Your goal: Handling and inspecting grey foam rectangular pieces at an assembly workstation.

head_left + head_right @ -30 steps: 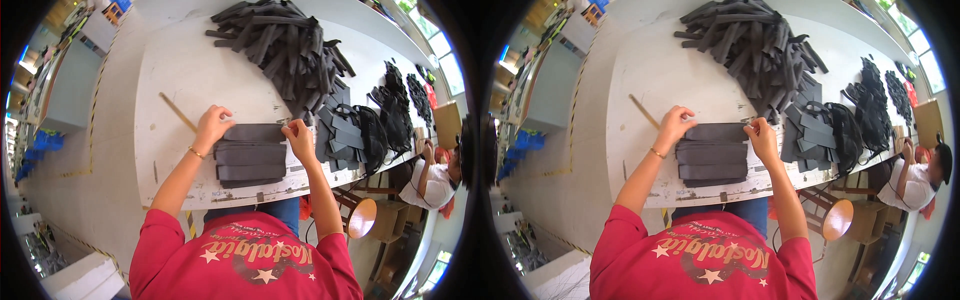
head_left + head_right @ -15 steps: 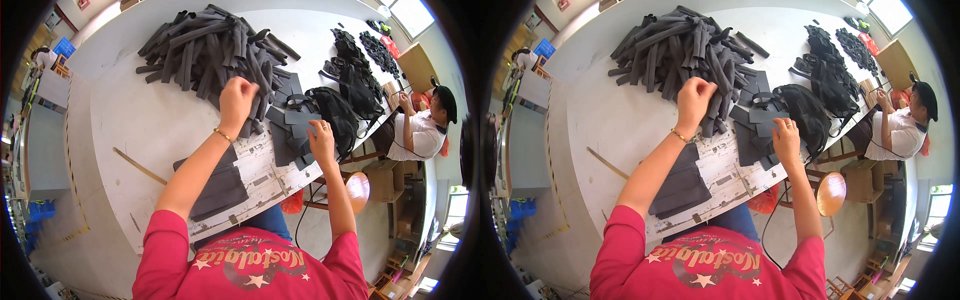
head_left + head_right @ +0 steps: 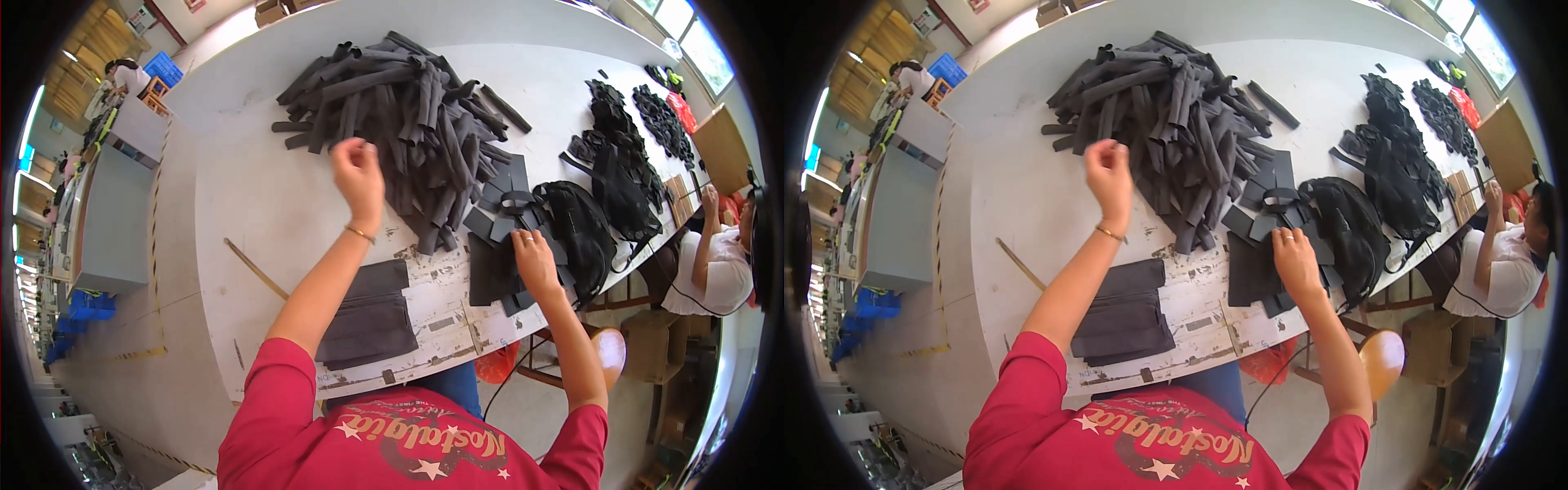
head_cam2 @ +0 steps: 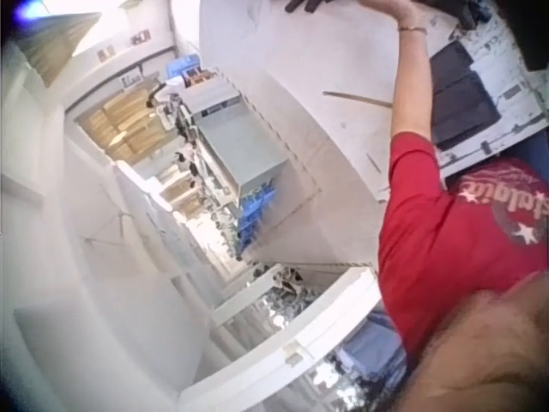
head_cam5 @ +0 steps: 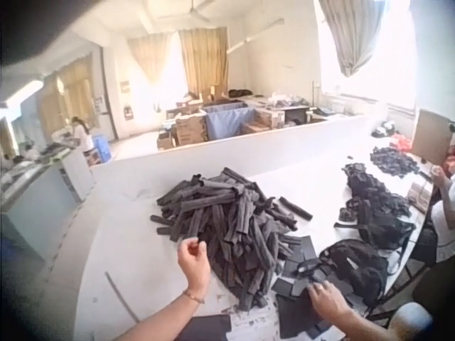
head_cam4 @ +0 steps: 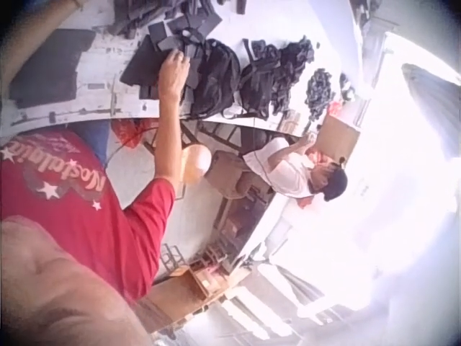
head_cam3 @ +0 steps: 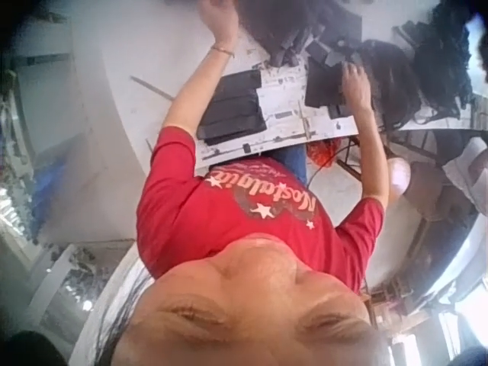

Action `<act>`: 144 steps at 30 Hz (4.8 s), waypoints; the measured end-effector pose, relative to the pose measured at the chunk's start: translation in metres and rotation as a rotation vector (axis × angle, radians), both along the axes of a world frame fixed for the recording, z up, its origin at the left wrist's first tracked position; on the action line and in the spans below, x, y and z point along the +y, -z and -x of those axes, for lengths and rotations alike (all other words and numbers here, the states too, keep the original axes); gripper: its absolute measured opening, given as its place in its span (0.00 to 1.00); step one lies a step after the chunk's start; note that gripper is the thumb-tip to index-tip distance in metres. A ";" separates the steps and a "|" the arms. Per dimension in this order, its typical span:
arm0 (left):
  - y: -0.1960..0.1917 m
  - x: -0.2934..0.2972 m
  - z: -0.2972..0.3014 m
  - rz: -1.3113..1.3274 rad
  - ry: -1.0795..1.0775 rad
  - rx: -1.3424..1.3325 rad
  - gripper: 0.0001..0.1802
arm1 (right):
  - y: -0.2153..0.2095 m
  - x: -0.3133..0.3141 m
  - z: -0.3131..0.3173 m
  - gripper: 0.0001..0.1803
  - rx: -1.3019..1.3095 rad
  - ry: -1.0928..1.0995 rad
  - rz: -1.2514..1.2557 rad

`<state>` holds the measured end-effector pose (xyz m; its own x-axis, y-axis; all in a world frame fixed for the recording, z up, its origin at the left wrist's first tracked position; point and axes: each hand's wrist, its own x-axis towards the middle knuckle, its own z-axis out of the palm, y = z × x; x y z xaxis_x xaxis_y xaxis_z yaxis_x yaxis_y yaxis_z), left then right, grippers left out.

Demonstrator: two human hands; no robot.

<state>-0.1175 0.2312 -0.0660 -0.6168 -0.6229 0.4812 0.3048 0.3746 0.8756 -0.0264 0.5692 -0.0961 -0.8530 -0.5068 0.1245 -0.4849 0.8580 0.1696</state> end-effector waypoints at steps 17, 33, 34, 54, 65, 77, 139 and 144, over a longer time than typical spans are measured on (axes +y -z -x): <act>0.020 -0.112 0.043 -0.819 0.489 -0.557 0.14 | -0.011 -0.042 -0.004 0.27 -0.071 0.234 0.237; -0.020 -0.070 -0.081 -1.090 0.795 -0.207 0.16 | -0.009 0.008 -0.026 0.06 0.018 -0.034 0.104; -0.021 -0.070 -0.092 -1.087 0.828 -0.194 0.15 | -0.010 0.007 -0.028 0.05 -0.039 0.004 0.098; -0.063 -0.047 -0.193 -1.219 0.686 -0.191 0.15 | -0.106 -0.154 -0.144 0.17 0.031 -0.341 0.880; -0.064 -0.033 -0.203 -1.167 0.743 -0.248 0.12 | -0.119 -0.183 -0.145 0.15 0.103 -0.287 1.066; -0.089 -0.012 -0.229 -0.978 0.641 -0.171 0.16 | -0.130 -0.189 -0.140 0.15 0.464 -0.308 0.824; -0.090 0.000 -0.234 -1.151 0.929 0.056 0.15 | -0.116 -0.187 -0.140 0.16 0.015 -0.461 0.831; -0.080 0.012 -0.241 -1.236 0.966 0.010 0.12 | -0.114 -0.196 -0.140 0.08 0.040 -0.504 0.916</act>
<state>0.1234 0.2435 0.0143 -1.0000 -0.0053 -0.0028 0.0033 -0.8787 0.4774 0.1136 0.3732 0.0183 -0.5561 -0.5003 0.6636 -0.8304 0.3664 -0.4197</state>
